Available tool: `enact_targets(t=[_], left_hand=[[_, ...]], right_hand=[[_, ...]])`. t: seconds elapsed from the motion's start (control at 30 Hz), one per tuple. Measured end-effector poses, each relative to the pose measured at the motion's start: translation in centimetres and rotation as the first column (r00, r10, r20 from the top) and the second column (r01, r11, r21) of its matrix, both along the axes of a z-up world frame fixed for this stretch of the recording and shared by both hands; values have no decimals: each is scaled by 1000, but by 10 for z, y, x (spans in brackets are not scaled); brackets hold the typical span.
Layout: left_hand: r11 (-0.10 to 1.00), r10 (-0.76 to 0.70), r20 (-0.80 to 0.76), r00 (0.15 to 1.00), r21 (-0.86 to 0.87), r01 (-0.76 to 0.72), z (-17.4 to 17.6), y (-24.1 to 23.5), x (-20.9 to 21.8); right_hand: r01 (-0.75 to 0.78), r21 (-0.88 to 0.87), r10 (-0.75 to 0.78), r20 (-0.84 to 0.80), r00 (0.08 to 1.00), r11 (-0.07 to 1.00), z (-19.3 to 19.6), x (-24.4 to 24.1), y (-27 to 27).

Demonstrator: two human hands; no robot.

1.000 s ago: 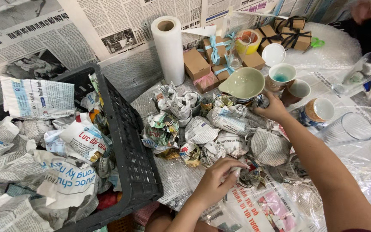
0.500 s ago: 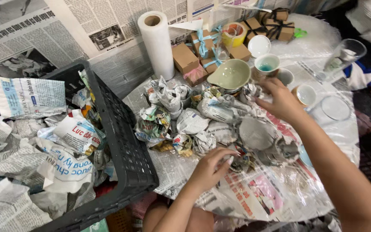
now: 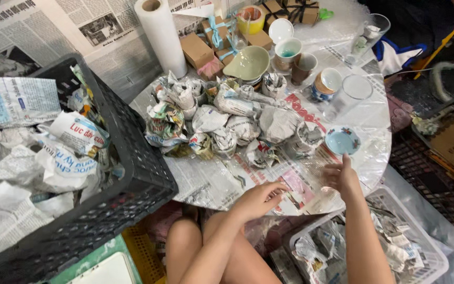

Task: The person sits on the floor and wraps small ceramic items, including cups and bowls, in newspaper. They fold the paper around each item and place the wrapped bundles into a black crate or onto a nearby table.

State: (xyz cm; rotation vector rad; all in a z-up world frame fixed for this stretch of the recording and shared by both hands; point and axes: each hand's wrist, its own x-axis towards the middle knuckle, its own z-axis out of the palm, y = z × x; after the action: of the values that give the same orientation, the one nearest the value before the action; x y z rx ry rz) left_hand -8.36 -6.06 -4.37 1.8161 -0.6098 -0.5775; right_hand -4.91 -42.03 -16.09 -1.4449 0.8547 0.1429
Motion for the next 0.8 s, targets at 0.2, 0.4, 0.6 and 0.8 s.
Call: enact_targets(t=[0.2, 0.4, 0.6, 0.8], left_hand=[[970, 30, 70, 997, 238, -46, -33, 4, -24], [905, 253, 124, 959, 320, -281, -44, 20, -22], [798, 562, 46, 826, 233, -555, -56, 30, -19], [648, 708, 154, 689, 246, -721, -67, 48, -12]], right_hand=[[65, 214, -100, 155, 983, 975, -29, 42, -22], [59, 75, -72, 184, 980, 995, -18, -35, 17], [-245, 103, 254, -81, 964, 964, 3, -113, 135], [-546, -14, 544, 108, 832, 838, -11, -75, 216]])
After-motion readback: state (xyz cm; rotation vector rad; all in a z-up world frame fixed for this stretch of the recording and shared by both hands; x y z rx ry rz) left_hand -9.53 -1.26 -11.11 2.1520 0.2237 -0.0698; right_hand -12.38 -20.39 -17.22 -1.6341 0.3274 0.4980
